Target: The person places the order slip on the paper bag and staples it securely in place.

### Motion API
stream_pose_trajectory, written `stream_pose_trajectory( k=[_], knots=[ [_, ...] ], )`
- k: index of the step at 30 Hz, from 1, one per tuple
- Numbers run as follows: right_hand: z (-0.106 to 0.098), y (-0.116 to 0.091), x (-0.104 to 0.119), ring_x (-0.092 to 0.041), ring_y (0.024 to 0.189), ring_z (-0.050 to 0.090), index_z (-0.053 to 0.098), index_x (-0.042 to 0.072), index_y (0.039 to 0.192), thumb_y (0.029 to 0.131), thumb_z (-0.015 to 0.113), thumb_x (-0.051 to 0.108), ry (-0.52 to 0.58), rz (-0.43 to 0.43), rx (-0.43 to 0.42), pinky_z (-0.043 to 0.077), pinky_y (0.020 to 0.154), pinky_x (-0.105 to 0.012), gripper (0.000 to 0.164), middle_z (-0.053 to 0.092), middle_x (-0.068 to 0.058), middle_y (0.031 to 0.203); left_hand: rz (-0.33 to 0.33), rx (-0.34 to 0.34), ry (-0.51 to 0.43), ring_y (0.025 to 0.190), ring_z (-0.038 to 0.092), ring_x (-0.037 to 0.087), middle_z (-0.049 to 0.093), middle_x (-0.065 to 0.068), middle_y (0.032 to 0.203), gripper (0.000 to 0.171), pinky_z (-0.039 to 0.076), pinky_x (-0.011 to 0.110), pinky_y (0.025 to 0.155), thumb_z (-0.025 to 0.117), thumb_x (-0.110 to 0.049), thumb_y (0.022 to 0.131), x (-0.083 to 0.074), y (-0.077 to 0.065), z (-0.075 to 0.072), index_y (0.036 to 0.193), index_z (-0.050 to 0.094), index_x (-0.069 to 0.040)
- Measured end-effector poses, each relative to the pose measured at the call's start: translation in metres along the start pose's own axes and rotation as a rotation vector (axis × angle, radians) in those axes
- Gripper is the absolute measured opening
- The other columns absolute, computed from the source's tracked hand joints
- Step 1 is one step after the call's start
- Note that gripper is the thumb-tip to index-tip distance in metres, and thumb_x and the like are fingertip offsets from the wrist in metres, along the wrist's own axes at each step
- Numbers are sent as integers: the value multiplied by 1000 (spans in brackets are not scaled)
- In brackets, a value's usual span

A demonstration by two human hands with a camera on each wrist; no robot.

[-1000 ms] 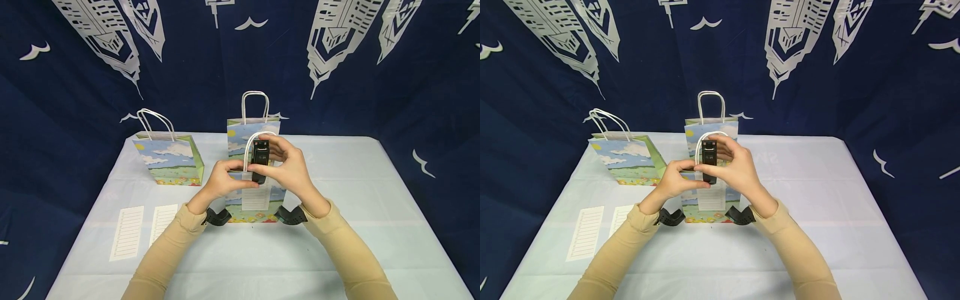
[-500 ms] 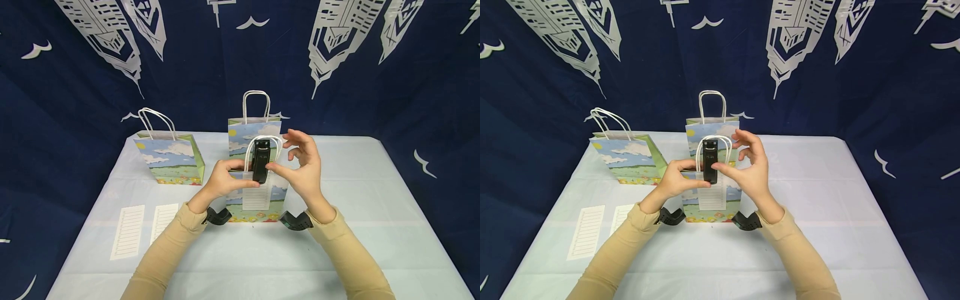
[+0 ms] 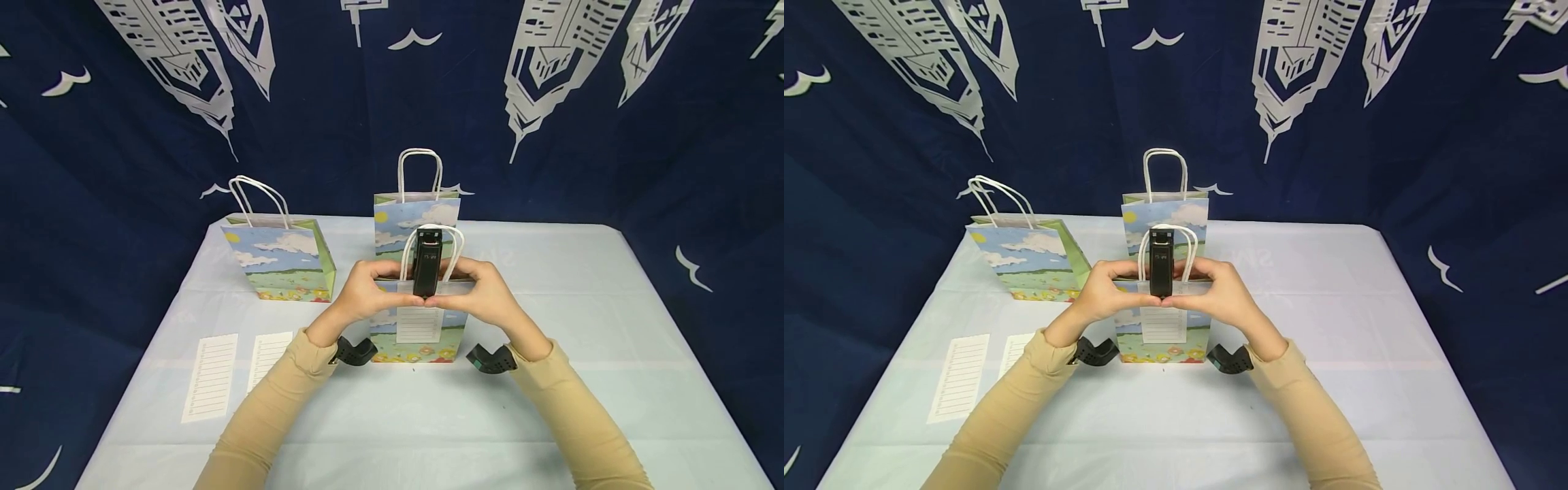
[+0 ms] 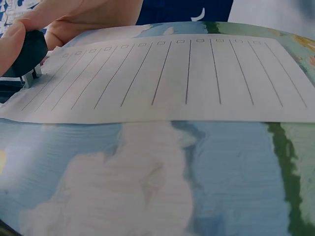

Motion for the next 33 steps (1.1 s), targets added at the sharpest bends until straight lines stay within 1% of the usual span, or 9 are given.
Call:
stream_pose_trajectory(
  k=[3,9,13,16,18,20,24,27,33],
  knots=[
    [0,1,-1,-14,84,66,70,7,100,66,86,11,-10,-6,7,52,74,-28,38,71,-2,94,-7,9,9,84,67,26,68,23,88,31,53,33,76,80,12,63,-11,2,0,92,68,13],
    [0,1,2,-15,82,66,70,5,97,67,84,3,-23,-17,5,52,74,-29,34,70,-5,91,-7,17,37,84,68,27,69,21,88,31,53,31,77,81,8,64,-16,3,0,92,69,11],
    [0,1,20,-12,80,64,68,-2,93,65,81,-7,-27,-62,-15,52,73,-29,31,69,-11,88,23,17,59,82,68,24,69,19,86,30,54,31,75,82,8,63,-17,3,0,91,69,10],
    [0,0,36,-7,79,63,67,-7,90,63,80,-12,-22,-102,-26,52,71,-28,30,69,-14,84,47,6,59,80,68,22,70,18,85,31,54,32,73,83,7,62,-7,2,1,90,70,9],
    [-1,0,40,-5,78,63,66,-8,89,62,79,-15,-8,-120,-29,52,70,-28,30,68,-15,83,58,-2,43,80,68,21,70,16,84,31,54,32,71,83,6,61,2,1,1,89,70,8],
    [-1,0,38,-6,77,64,66,-8,88,62,78,-16,15,-129,-29,53,69,-27,29,68,-15,82,61,-10,19,80,68,20,71,15,84,30,54,32,71,84,4,62,12,0,2,90,71,6],
    [-1,2,19,-10,76,66,69,-3,90,65,80,-10,38,-110,-22,53,69,-26,29,70,-8,83,66,-10,-26,80,68,19,71,14,85,28,54,33,72,83,3,64,15,0,2,90,72,5],
    [-1,1,3,-12,78,65,70,1,93,65,83,-2,26,-76,-11,52,70,-26,31,70,-4,86,41,0,-41,83,68,18,71,12,87,31,54,33,74,84,0,64,17,-1,2,92,72,4],
    [-1,0,1,-11,84,64,70,3,98,61,87,1,0,-17,15,52,75,-33,41,70,-6,91,8,26,-27,89,67,18,71,11,93,43,53,33,79,88,-2,60,17,-2,3,99,71,2]
  ],
)
Point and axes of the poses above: each hand's wrist, its own y-axis towards the middle knuckle, its own z-axis out of the palm, x = y × z, the point moved 10 cm from there along y, towards the middle knuckle
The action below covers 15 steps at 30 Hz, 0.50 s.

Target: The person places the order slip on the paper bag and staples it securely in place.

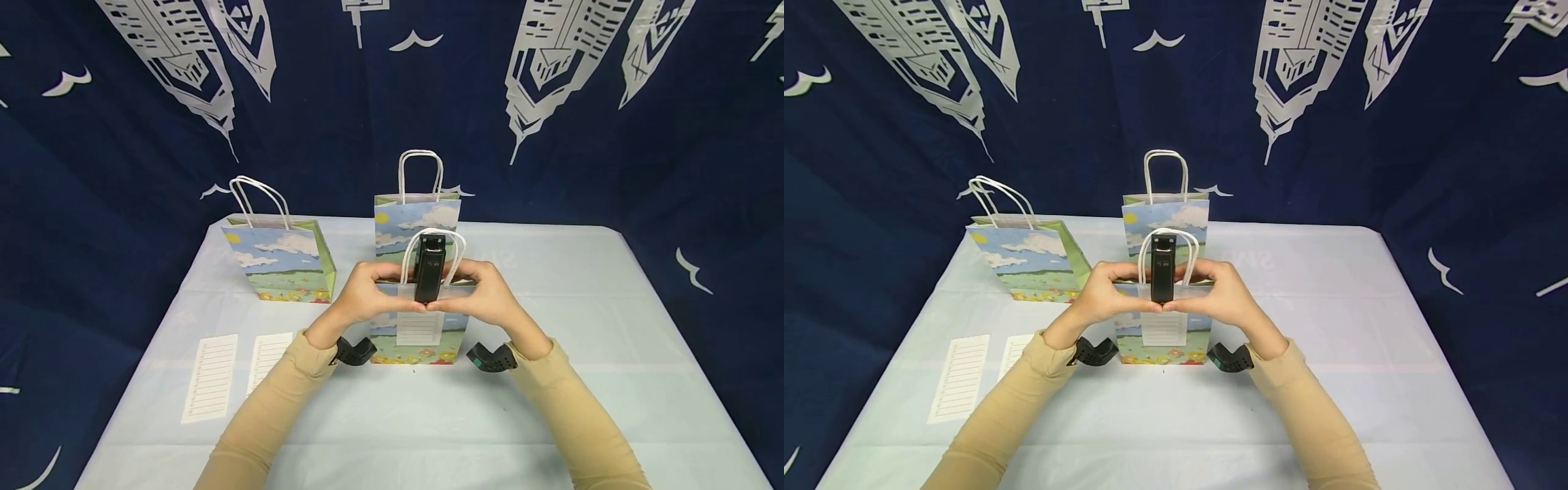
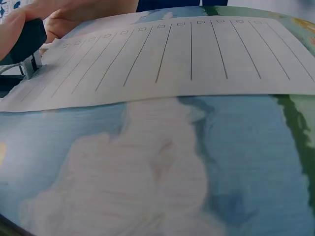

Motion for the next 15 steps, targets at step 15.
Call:
stream_pose_trajectory(
  k=[15],
  knots=[
    [-9,-2,48,-10,86,61,63,-8,104,55,83,-11,-31,-116,-66,51,76,-34,53,68,-3,96,7,-7,24,91,65,20,68,19,98,47,51,34,82,84,7,59,-35,6,-1,102,67,9]
  ],
)
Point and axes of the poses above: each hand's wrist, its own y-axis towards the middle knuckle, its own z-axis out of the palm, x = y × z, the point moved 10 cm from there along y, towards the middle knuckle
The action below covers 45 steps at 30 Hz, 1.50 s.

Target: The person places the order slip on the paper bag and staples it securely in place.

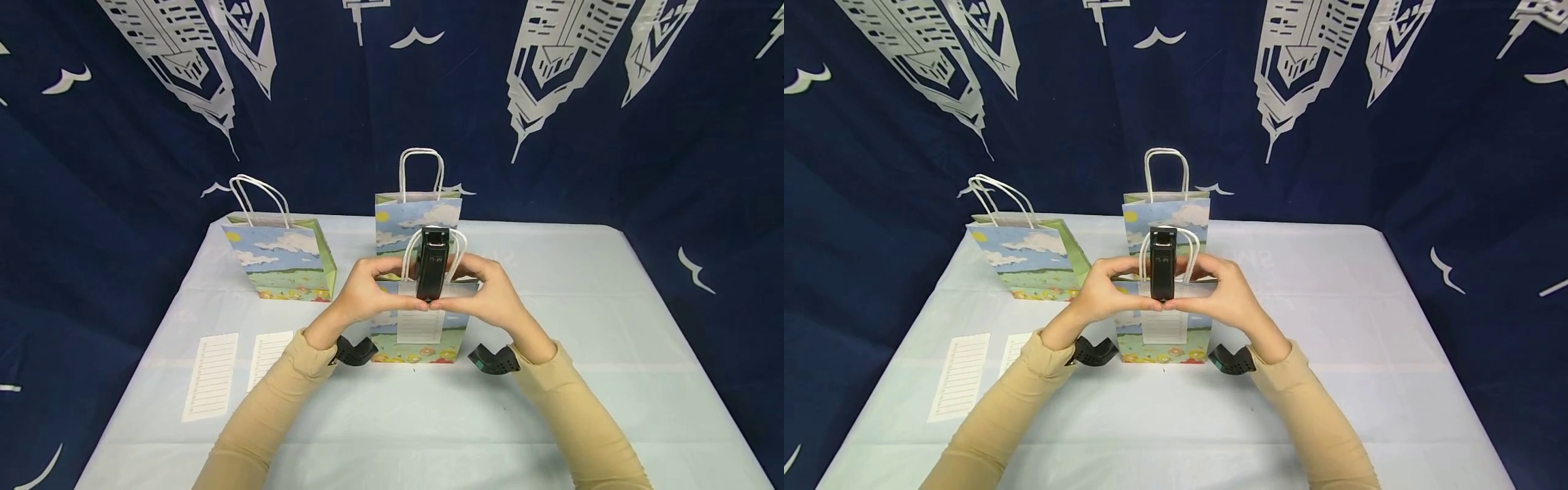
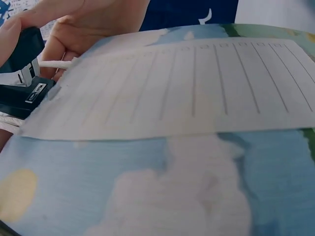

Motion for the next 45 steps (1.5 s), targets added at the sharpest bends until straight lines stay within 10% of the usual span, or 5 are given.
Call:
stream_pose_trajectory(
  k=[7,14,35,45],
  knots=[
    [-10,-1,-16,-13,97,60,51,-5,126,51,87,-12,94,-71,-110,47,84,-28,83,63,7,109,-3,-30,-18,83,64,18,70,12,97,50,52,33,77,87,1,59,22,0,-2,105,69,1],
    [-25,1,3,-18,105,58,40,-11,132,69,83,33,205,-245,-209,47,85,-28,88,60,-2,119,23,-25,-8,82,64,17,70,10,96,51,52,33,75,88,-1,58,20,0,-2,106,68,1],
    [-23,6,7,-22,108,55,65,-5,107,73,82,28,259,-221,-195,45,85,-28,50,56,-6,120,0,5,33,89,64,25,68,18,102,58,51,33,81,87,5,55,11,-2,1,109,65,8],
    [-27,3,4,-23,103,54,67,-1,105,75,81,25,361,-237,-285,46,81,-27,43,55,-10,119,-105,-4,256,91,56,16,67,-1,102,46,46,31,76,85,-21,69,46,-21,-25,111,69,-9]
  ],
)
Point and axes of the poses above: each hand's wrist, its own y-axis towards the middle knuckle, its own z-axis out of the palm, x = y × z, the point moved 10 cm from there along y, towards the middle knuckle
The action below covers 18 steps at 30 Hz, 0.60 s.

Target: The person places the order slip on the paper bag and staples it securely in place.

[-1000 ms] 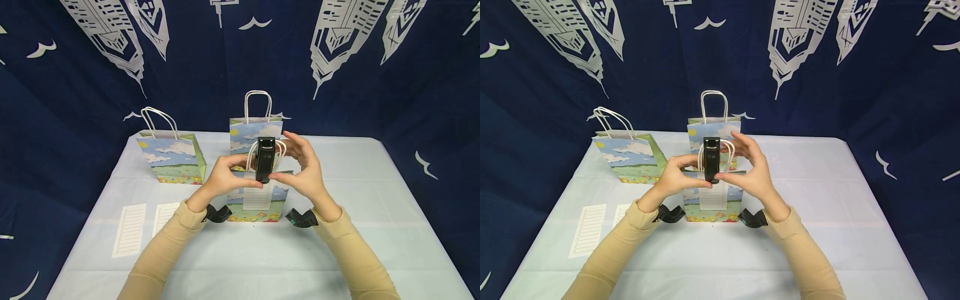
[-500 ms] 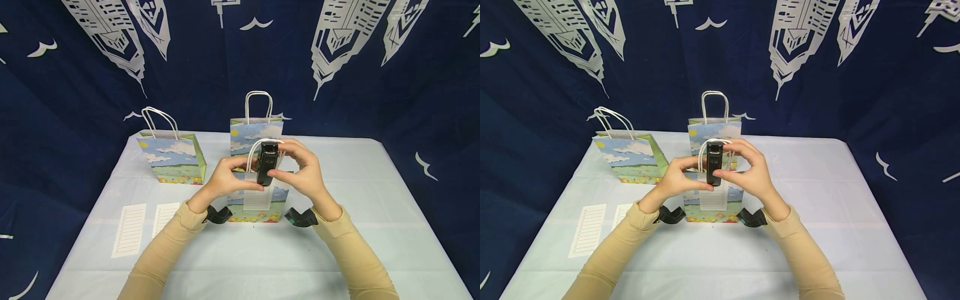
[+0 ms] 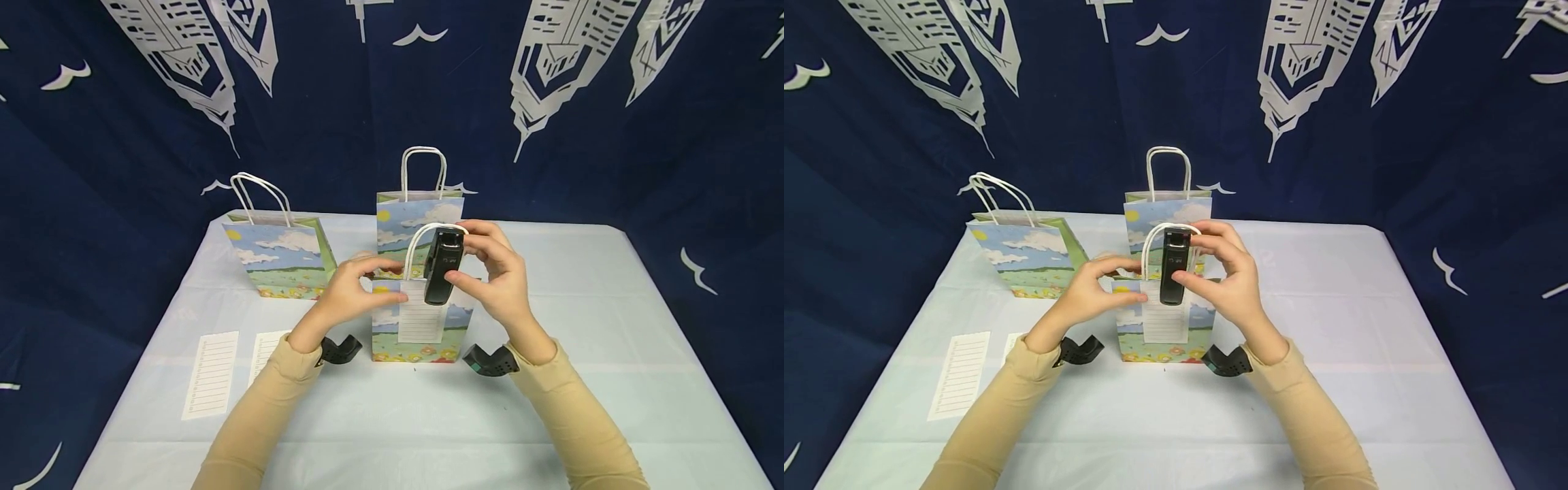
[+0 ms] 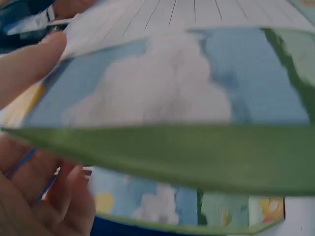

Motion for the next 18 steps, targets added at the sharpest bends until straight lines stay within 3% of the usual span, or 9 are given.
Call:
stream_pose_trajectory(
  k=[4,8,13,18],
  knots=[
    [-6,-1,3,-24,104,53,69,2,105,75,81,23,43,5,-30,45,85,-28,39,53,-11,119,-19,-29,53,62,41,17,59,-2,73,28,34,27,57,81,-21,74,4,-3,-9,97,73,-8],
    [-13,-3,9,-26,107,49,67,-3,105,74,82,23,62,10,-57,43,89,-30,42,50,-12,120,-72,-27,-25,46,34,14,49,1,59,19,28,25,47,79,-15,77,8,-2,-8,92,74,-5],
    [-27,-10,15,-23,108,48,67,-3,108,73,82,21,78,22,-117,41,90,-28,44,52,-10,117,-162,-43,-130,48,43,11,62,12,69,16,32,23,47,75,-10,81,12,5,-3,93,73,1],
    [-44,-21,22,-21,105,51,64,-8,109,74,81,12,93,19,-160,43,88,-28,44,57,-10,113,-165,-43,-186,46,36,9,55,18,62,10,30,22,47,69,-1,83,-8,18,1,90,70,7]
  ],
)
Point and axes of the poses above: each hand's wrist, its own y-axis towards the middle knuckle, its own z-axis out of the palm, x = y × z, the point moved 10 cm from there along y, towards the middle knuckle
